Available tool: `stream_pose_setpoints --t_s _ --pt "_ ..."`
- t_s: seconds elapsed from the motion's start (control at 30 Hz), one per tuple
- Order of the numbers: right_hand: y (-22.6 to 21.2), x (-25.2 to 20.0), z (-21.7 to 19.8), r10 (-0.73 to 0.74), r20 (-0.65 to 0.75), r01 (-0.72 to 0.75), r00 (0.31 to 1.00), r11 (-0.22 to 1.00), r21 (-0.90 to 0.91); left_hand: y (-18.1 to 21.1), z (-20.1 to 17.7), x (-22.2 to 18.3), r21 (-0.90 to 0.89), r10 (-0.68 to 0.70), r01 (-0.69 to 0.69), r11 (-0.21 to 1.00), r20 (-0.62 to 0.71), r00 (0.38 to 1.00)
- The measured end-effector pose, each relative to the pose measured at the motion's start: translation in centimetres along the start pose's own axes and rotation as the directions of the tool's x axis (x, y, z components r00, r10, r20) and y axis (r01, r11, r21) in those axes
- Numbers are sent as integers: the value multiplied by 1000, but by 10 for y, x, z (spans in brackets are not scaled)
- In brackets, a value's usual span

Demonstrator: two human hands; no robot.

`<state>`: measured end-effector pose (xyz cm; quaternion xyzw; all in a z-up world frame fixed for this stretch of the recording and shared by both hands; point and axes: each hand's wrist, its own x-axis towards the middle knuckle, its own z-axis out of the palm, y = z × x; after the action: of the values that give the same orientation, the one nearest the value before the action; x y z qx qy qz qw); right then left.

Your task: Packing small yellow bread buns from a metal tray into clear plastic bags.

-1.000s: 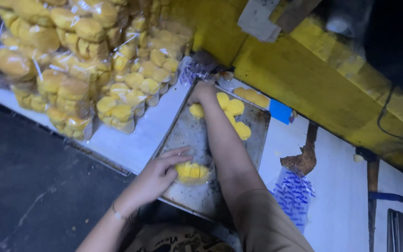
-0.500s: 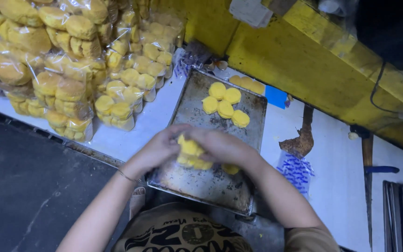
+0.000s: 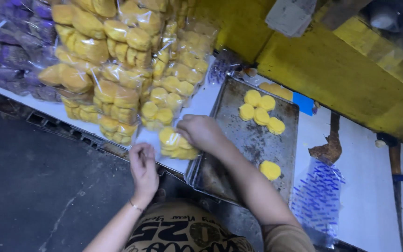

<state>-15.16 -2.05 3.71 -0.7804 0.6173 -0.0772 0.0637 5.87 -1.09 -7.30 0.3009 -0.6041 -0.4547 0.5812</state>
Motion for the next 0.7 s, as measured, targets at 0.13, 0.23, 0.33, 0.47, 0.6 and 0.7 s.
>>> stream_pose_setpoints --t_s 0.13,0.23,0.33,0.47,0.6,0.7 --pt "1 57 95 53 -45 -47 998 989 137 -85 -13 -34 -154 -653 651 744 42 756" --pt "-11 48 96 84 -204 -42 975 979 201 -106 -16 -25 -153 -757 750 644 12 653" --pt "-2 -22 63 146 -442 -42 885 971 237 -108 -21 -19 -136 -746 735 664 -56 663" --pt "22 -163 -2 566 -561 -413 604 825 386 -86 -27 -13 -107 -575 567 817 -88 813" --pt "124 -352 40 758 -612 -692 223 566 448 -36 7 2 19 -305 305 952 55 951" --pt "177 -460 117 942 -336 -895 12 160 415 15 60 7 62 -121 109 992 271 955"
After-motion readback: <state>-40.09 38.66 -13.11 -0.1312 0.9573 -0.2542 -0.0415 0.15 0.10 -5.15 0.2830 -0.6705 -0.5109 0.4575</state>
